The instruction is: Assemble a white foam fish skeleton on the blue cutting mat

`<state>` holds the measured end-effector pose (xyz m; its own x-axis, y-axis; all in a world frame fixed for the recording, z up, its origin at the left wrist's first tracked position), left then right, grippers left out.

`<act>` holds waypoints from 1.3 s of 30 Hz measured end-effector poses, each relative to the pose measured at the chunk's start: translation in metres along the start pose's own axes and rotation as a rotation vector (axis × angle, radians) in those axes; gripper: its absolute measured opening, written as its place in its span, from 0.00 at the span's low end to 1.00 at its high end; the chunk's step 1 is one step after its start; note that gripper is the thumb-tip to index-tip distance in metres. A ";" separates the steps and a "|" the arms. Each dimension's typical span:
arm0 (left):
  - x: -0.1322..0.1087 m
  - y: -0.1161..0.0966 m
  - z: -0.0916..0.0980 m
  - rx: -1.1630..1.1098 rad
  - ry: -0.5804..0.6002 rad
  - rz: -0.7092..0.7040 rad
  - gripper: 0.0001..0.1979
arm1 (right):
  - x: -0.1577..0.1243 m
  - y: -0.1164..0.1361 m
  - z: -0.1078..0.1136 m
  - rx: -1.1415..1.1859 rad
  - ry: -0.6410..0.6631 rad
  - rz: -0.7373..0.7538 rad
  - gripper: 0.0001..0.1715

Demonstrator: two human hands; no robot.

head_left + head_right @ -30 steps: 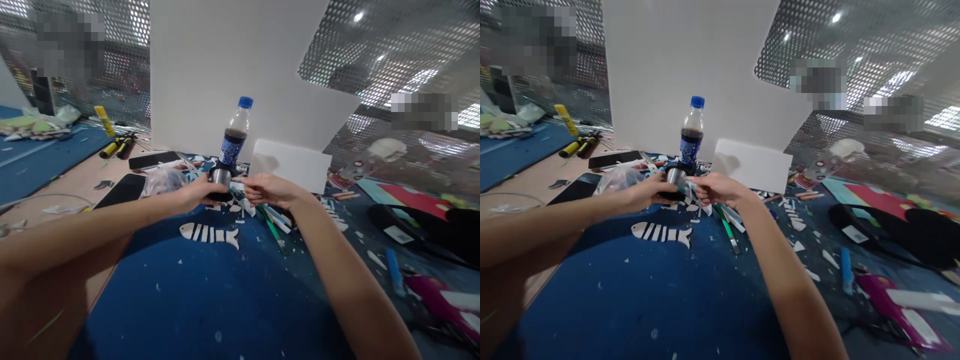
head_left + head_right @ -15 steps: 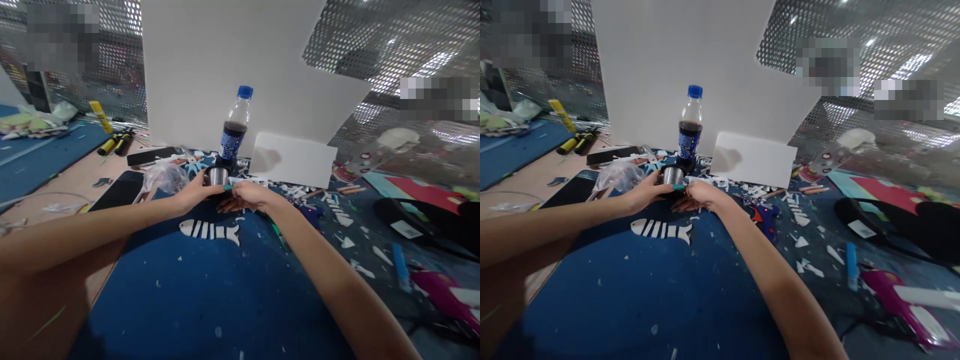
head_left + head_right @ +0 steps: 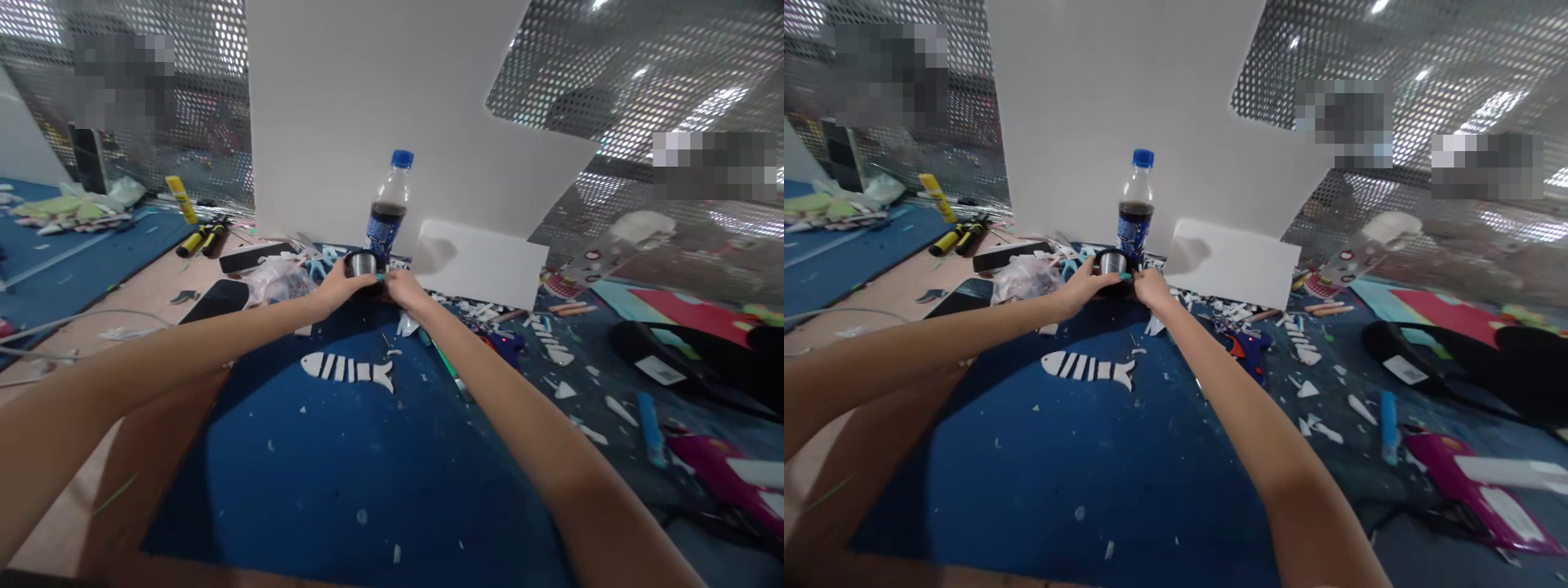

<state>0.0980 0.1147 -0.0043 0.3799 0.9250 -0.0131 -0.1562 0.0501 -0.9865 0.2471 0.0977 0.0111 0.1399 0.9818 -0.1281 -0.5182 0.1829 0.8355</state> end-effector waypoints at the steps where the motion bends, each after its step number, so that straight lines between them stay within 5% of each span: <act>1: 0.003 0.000 0.000 0.013 -0.019 -0.013 0.32 | 0.003 0.000 0.002 -0.017 -0.026 -0.006 0.19; 8: 0.012 -0.003 0.000 0.047 -0.082 -0.044 0.33 | 0.019 0.004 0.017 -0.096 -0.185 -0.036 0.19; 13: 0.003 -0.020 0.013 0.081 -0.136 -0.063 0.36 | 0.000 0.017 0.027 -0.085 -0.178 -0.004 0.17; 19: -0.025 -0.036 0.025 0.082 -0.031 -0.043 0.33 | -0.047 0.031 0.044 -0.012 -0.024 0.023 0.16; 24: -0.047 -0.028 0.029 0.221 0.114 0.024 0.25 | -0.067 0.034 0.058 0.058 0.231 -0.003 0.31; 31: -0.048 -0.008 0.044 0.583 0.065 -0.025 0.27 | -0.071 0.026 0.071 0.033 0.631 -0.140 0.37; 35: -0.046 -0.016 0.043 0.713 0.087 -0.079 0.38 | -0.071 0.027 0.077 0.091 0.624 -0.059 0.33; 39: -0.045 -0.030 0.042 0.813 0.105 -0.150 0.36 | -0.072 0.033 0.080 0.143 0.445 0.064 0.30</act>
<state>0.0477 0.0871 0.0326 0.5257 0.8489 0.0544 -0.6917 0.4638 -0.5535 0.2870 0.0288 0.0909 -0.2804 0.9227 -0.2646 -0.3878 0.1432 0.9105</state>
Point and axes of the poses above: each hand's wrist, its own x-axis towards the middle knuckle, its own z-axis out of the back of the hand, y = z × x, the point moved 1 cm from there along x, towards the middle knuckle, and after that the axes turned 10 degrees about x, right-handed, at the moved point
